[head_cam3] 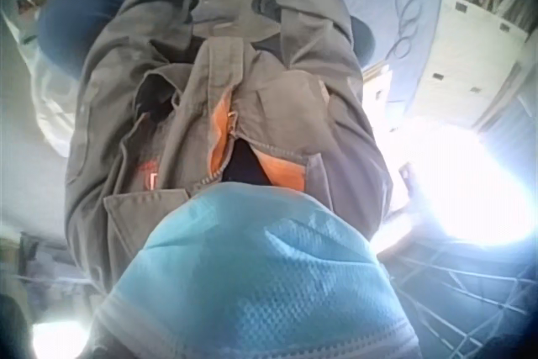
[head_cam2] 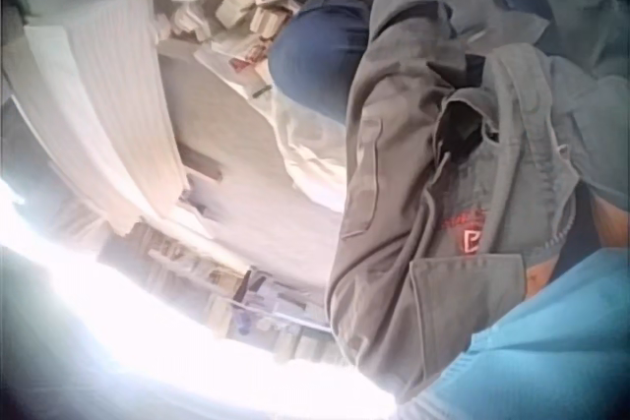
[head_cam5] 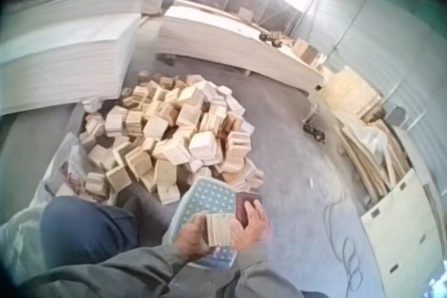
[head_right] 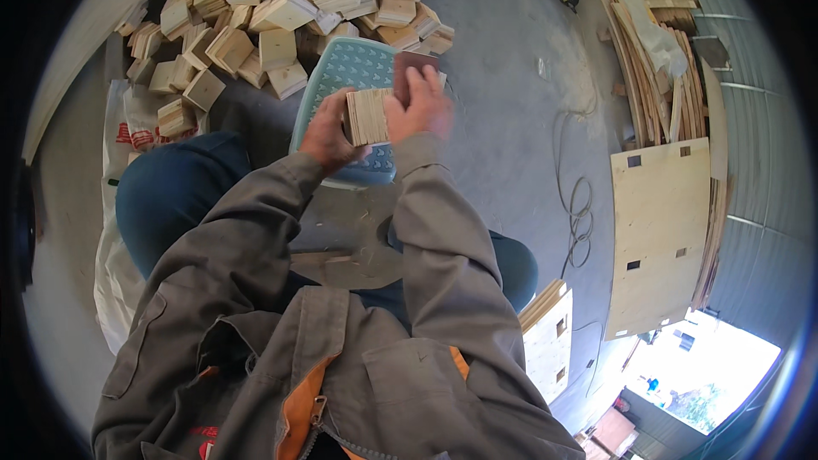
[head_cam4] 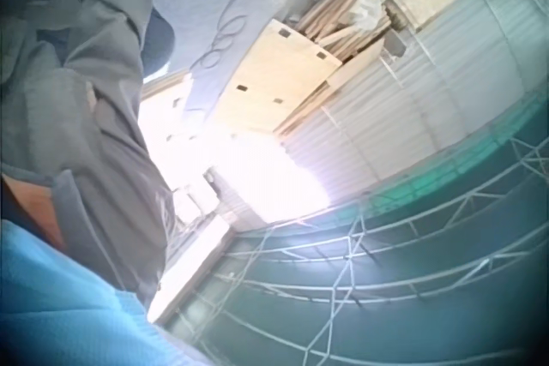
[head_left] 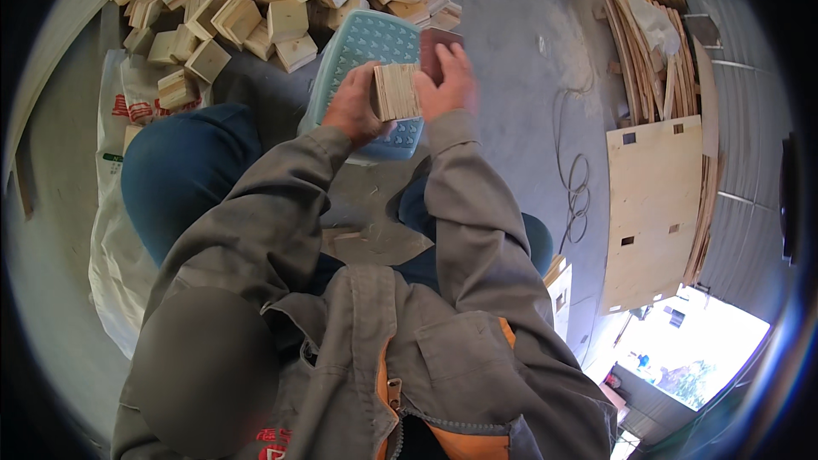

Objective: The person sits on the floor and sands small wooden blocks one at a time using a sanding block. They pick up each block from a nearby pile, rub the surfaces, and place the finished pieces into a separate stack.

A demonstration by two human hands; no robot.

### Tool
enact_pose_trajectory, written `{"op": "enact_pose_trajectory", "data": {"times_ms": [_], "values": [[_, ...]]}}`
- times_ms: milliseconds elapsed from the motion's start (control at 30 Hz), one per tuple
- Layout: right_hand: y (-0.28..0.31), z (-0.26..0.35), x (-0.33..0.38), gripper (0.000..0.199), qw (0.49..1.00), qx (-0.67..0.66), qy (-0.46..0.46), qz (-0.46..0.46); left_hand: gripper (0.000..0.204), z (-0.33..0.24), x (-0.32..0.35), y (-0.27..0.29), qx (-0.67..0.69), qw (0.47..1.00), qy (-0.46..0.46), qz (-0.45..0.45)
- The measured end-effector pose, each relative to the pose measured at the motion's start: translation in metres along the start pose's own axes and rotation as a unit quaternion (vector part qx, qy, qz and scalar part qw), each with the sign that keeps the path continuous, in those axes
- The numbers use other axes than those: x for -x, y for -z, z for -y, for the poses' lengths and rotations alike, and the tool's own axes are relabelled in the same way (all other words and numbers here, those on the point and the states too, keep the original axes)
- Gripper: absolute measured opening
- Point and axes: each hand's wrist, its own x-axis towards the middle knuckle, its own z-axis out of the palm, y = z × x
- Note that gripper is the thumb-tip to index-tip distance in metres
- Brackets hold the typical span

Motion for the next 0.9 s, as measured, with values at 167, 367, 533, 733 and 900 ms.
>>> {"op": "enact_pose_trajectory", "data": {"times_ms": [167, 367, 533, 733, 900], "values": [[0.032, -0.015, 0.046, 0.068, 0.999, -0.014, 0.004, -0.034, 0.098, -0.002, 0.003, 0.002, 0.003, 1.0, 0.027, 0.007], [0.05, 0.003, 0.128, 0.067, 0.997, 0.025, 0.073, 0.017, 0.096, 0.004, 0.004, 0.0, -0.01, 1.0, 0.013, -0.016], [0.027, 0.019, 0.109, 0.064, 0.995, 0.026, 0.093, 0.022, 0.098, 0.009, 0.003, -0.004, -0.008, 1.0, 0.012, -0.019], [0.007, 0.019, 0.005, 0.058, 0.996, 0.053, 0.032, 0.06, 0.099, 0.003, 0.0, -0.006, 0.004, 1.0, 0.012, -0.001], [-0.005, 0.016, -0.017, 0.059, 0.993, 0.092, 0.023, 0.069, 0.099, 0.001, 0.0, -0.001, 0.002, 1.0, 0.03, 0.007]]}}
